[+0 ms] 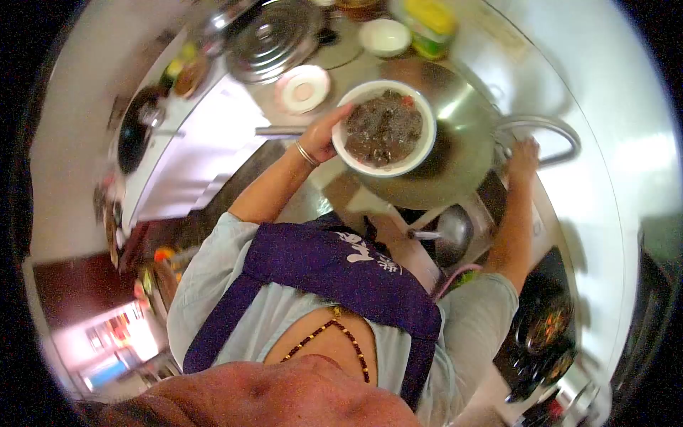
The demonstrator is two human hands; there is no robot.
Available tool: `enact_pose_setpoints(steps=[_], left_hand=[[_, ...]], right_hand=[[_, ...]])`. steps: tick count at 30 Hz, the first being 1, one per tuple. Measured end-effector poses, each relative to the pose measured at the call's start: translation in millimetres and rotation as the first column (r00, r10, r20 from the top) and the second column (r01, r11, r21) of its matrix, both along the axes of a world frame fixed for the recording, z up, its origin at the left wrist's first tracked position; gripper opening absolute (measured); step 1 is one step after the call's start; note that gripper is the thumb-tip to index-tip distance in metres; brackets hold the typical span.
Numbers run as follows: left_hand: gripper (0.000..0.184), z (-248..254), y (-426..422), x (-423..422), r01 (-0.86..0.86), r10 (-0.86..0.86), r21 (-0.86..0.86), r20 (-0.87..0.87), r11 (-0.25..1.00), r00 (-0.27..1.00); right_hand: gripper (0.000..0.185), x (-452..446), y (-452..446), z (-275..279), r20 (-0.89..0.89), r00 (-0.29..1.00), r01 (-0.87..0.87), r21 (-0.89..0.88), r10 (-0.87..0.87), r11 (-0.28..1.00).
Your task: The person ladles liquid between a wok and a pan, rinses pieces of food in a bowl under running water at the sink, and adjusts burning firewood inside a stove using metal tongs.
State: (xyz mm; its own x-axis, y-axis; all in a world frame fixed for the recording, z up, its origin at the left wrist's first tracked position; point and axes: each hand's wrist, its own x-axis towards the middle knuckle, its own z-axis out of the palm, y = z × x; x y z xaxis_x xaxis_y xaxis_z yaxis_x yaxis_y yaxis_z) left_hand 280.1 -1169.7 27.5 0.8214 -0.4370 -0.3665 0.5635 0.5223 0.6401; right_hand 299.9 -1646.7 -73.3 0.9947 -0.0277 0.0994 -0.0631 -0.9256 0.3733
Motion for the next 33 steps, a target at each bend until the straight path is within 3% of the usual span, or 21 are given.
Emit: enact_pose_setpoints(steps=[1, 3, 4, 5, 6, 7, 9, 10, 11, 15, 16, 19, 21, 23, 25, 30, 33], left_hand=[[0.045, 8.4, 17.1, -12.5, -0.052, 0.052, 0.001, 0.020, 0.999, 0.998], [0.044, 38.1, 51.7, -41.8, -0.167, 0.165, 0.044, 0.039, 0.985, 0.986], [0.043, 47.4, 69.6, -58.1, -0.220, 0.218, 0.043, 0.044, 0.975, 0.975], [0.042, 53.7, 87.3, -75.2, -0.275, 0.273, 0.042, 0.045, 0.961, 0.961], [0.045, 57.9, 106.9, -92.1, -0.305, 0.302, 0.053, 0.061, 0.951, 0.951], [0.045, 61.2, 128.0, -111.8, -0.367, 0.363, 0.062, 0.071, 0.928, 0.929], [0.046, 65.5, 167.0, -151.5, -0.479, 0.472, 0.074, 0.093, 0.875, 0.877], [0.046, 68.5, 185.5, -173.1, -0.513, 0.506, 0.042, 0.113, 0.858, 0.855], [0.045, 67.0, 206.8, -194.0, -0.564, 0.559, 0.011, 0.129, 0.825, 0.819], [0.043, 38.5, 287.1, -277.8, -0.722, 0.724, -0.096, 0.204, 0.685, 0.659], [0.042, 33.9, 304.3, -298.8, -0.757, 0.762, -0.113, 0.191, 0.643, 0.619], [0.041, 16.3, 353.3, -363.6, -0.870, 0.866, -0.089, 0.183, 0.485, 0.465], [0.041, 9.1, 384.5, -408.4, -0.914, 0.907, -0.068, 0.173, 0.400, 0.384], [0.042, 7.5, 414.4, -451.6, -0.947, 0.941, -0.050, 0.137, 0.317, 0.308], [0.042, -4.4, 442.7, -490.4, -0.968, 0.967, -0.049, 0.086, 0.247, 0.242], [0.045, -47.4, 509.7, -581.7, -0.997, 0.992, 0.046, 0.108, 0.054, 0.059], [0.044, -54.6, 537.6, -626.8, -0.998, 0.995, 0.015, 0.088, -0.053, -0.052]], right_hand=[[0.039, -6.1, 11.6, 18.3, -0.088, 0.996, 0.019, -0.055, -0.024, 0.998], [0.040, 2.8, -14.2, -10.5, -0.094, 0.996, -0.003, -0.073, -0.003, 0.997], [0.044, -5.2, 18.4, 32.3, -0.316, 0.945, 0.055, -0.108, -0.087, 0.993], [0.050, -4.7, 20.4, 26.2, -0.269, 0.952, 0.081, -0.234, -0.144, 0.969], [0.061, 7.8, -0.1, 9.9, -0.256, 0.962, 0.085, -0.047, -0.094, 0.995], [0.072, -3.2, 21.4, 29.6, -0.292, 0.944, 0.098, -0.194, -0.153, 0.976], [0.048, -5.0, 27.5, 37.7, -0.270, 0.957, 0.082, -0.101, -0.107, 0.991], [0.067, 5.7, 22.9, 28.9, -0.285, 0.943, 0.159, -0.065, -0.171, 0.985], [0.067, 17.9, 19.5, 30.0, -0.396, 0.904, 0.132, -0.098, -0.160, 0.986], [0.065, 30.3, 59.0, 26.2, -0.191, 0.981, 0.034, 0.020, -0.030, 0.999], [0.061, 12.9, 113.5, 62.0, -0.167, 0.986, 0.027, 0.045, -0.019, 0.999], [0.054, 19.9, 207.7, 71.8, 0.070, 0.966, -0.256, 0.115, 0.249, 0.960], [0.042, -9.5, 303.0, 98.1, 0.275, 0.850, -0.515, 0.253, 0.449, 0.819], [0.037, -20.9, 379.1, 108.4, 0.445, 0.649, -0.751, 0.245, 0.617, 0.613], [0.033, -37.7, 457.9, 117.9, 0.473, 0.488, -0.871, 0.206, 0.733, 0.447], [0.028, -135.3, 637.3, 132.8, 0.486, 0.173, -0.974, 0.214, 0.856, 0.075], [0.028, -157.3, 701.0, 112.2, 0.369, 0.148, -0.934, 0.358, 0.918, 0.006]])
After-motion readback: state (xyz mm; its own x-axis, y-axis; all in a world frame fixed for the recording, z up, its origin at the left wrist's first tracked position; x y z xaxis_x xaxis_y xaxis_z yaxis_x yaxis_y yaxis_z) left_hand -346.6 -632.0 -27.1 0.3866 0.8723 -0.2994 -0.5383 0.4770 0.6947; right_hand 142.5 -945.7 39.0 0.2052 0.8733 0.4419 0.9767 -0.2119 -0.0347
